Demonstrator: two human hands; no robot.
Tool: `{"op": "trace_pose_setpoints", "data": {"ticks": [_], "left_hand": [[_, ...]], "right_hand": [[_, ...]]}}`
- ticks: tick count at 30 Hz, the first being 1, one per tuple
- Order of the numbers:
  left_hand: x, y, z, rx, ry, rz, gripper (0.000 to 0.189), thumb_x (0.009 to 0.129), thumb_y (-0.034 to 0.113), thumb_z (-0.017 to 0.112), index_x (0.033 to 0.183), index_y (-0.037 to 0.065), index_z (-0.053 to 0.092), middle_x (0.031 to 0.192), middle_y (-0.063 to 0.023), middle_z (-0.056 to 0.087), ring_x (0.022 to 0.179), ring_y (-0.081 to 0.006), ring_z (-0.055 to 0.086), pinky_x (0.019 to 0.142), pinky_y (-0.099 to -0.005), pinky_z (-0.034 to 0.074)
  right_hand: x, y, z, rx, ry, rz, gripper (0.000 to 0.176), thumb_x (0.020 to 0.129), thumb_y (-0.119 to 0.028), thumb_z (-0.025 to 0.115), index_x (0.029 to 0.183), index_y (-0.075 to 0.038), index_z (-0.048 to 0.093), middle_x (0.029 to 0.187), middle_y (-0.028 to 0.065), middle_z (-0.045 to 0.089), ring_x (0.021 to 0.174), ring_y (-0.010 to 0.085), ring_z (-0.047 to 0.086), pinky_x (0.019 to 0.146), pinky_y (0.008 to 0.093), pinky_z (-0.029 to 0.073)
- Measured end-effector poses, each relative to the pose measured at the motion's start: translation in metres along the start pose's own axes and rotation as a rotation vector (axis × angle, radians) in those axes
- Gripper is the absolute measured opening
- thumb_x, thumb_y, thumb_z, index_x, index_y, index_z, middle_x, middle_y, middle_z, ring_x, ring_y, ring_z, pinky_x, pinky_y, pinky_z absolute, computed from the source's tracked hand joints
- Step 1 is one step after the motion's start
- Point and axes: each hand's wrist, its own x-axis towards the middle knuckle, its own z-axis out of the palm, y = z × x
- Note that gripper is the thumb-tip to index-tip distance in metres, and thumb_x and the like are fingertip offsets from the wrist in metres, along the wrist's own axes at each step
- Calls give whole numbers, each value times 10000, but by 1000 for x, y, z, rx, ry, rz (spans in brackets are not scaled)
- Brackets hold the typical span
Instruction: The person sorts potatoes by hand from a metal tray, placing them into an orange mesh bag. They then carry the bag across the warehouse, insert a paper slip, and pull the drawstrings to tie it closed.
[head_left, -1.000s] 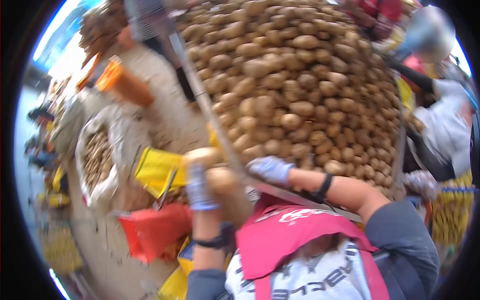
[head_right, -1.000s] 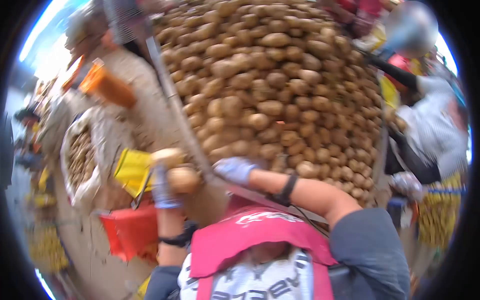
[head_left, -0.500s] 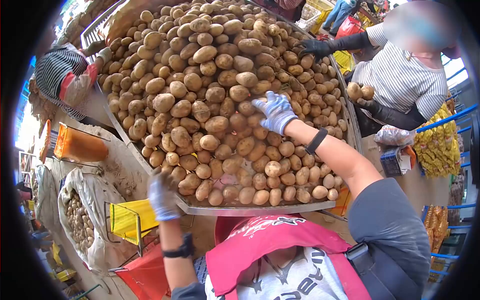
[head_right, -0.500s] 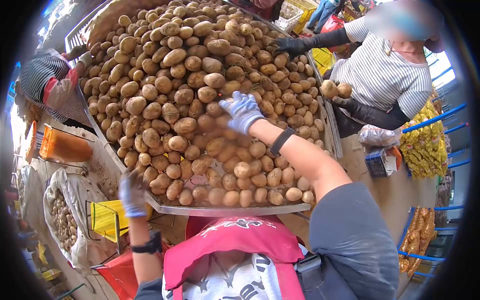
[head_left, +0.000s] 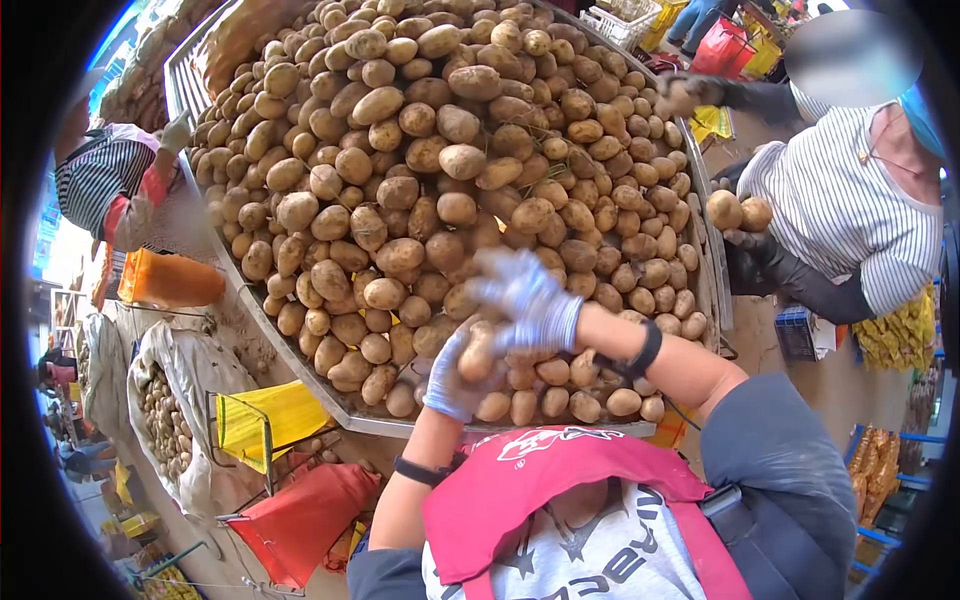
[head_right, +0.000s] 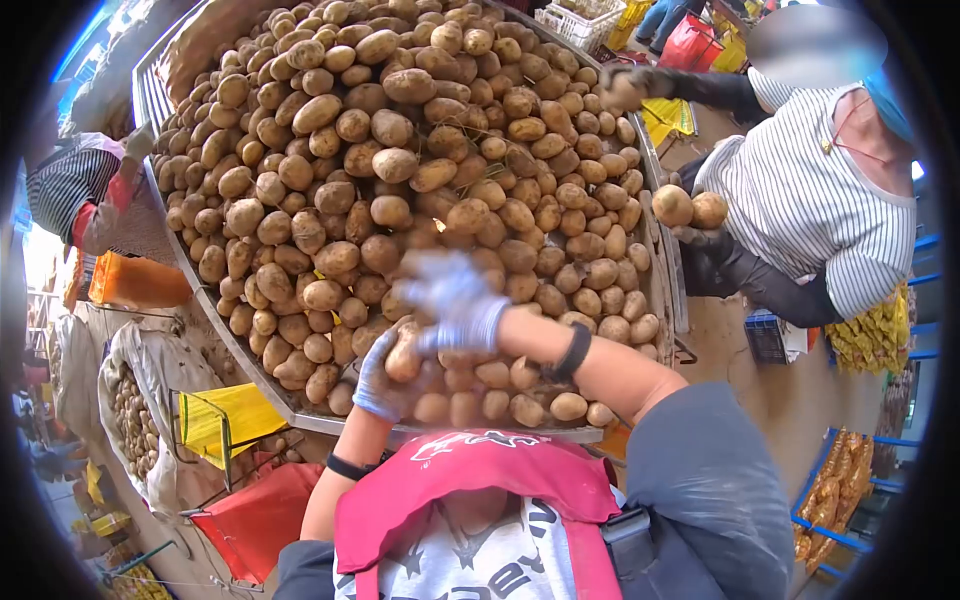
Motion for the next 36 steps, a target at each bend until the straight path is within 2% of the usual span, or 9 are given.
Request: {"op": "trace_pose_setpoints", "data": {"ticks": [2, 5, 9, 20, 25, 28, 33, 35, 36], "left_hand": [[-8, -2, 16, 67, 61, 90, 396, 860, 292, 543, 1211, 122, 469, 1063, -97, 580, 928, -253, 575, 730, -394, 512], [-17, 8, 29, 46, 106, 140, 409, 852, 332, 566, 1196, 132, 470, 1038, -105, 579, 887, -254, 574, 712, -395, 507], [-29, 21, 28, -133, 61, 99, 273, 878, 332, 547, 1076, 146, 525, 973, -98, 587, 839, -242, 574, 687, -378, 512], [-42, 15, -23, -110, 18, 144, 243, 811, 140, 575, 1032, 44, 537, 892, -115, 573, 800, -257, 566, 697, -396, 513], [-74, 23, -16, 193, 67, 314, 645, 916, 496, 442, 1414, 134, 250, 924, -161, 600, 700, -255, 584, 656, -374, 515], [-95, 26, 11, 251, -13, 434, 684, 899, 543, 435, 1408, 123, 254, 943, -196, 607, 666, -262, 604, 616, -359, 521], [-111, 38, 17, 603, 87, 772, 456, 914, 268, 447, 1305, 47, 368, 868, -182, 625, 659, -221, 614, 586, -295, 523], [-86, 44, -16, 580, 197, 821, 429, 884, 203, 452, 1270, 29, 384, 819, -169, 617, 646, -221, 605, 572, -303, 521], [-74, 46, -24, 567, 234, 847, 417, 869, 170, 455, 1253, 20, 392, 794, -163, 613, 640, -222, 600, 565, -307, 520]], "right_hand": [[14, 36, -22, -83, 135, 359, 582, 681, -424, 688, 1156, -108, 569, 1294, 196, 441, 1230, 368, 384, 1015, 485, 309], [13, 71, -9, -465, -107, 420, 534, 758, -486, 594, 1120, -95, 572, 1270, 187, 463, 1168, 338, 444, 1004, 481, 304], [22, 26, -16, -489, -421, 184, 504, 791, -439, 566, 1157, -93, 548, 1255, 143, 515, 1266, 311, 385, 1074, 544, 168], [-2, 31, 30, -413, -300, 173, 412, 765, -368, 610, 1045, -71, 557, 1093, 146, 582, 1138, 298, 492, 1042, 526, 233], [22, 21, 31, -498, -472, 256, 588, 745, -411, 632, 1262, -173, 485, 1147, 128, 569, 1147, 283, 494, 1024, 481, 256], [28, 7, 34, -532, -432, 339, 604, 746, -415, 626, 1287, -194, 472, 1165, 130, 569, 1149, 280, 496, 1034, 480, 234], [5, -28, 24, 680, 258, 633, 498, 731, -354, 699, 1123, -95, 533, 1042, 110, 596, 945, 279, 596, 790, 409, 508], [1, -48, 34, 1544, 47, 735, 466, 758, -313, 669, 1139, -90, 520, 1033, 93, 605, 948, 269, 597, 781, 403, 521], [3, -59, 36, 1529, -12, 582, 458, 780, -322, 641, 1150, -89, 510, 1033, 101, 604, 945, 268, 598, 771, 406, 527]]}}
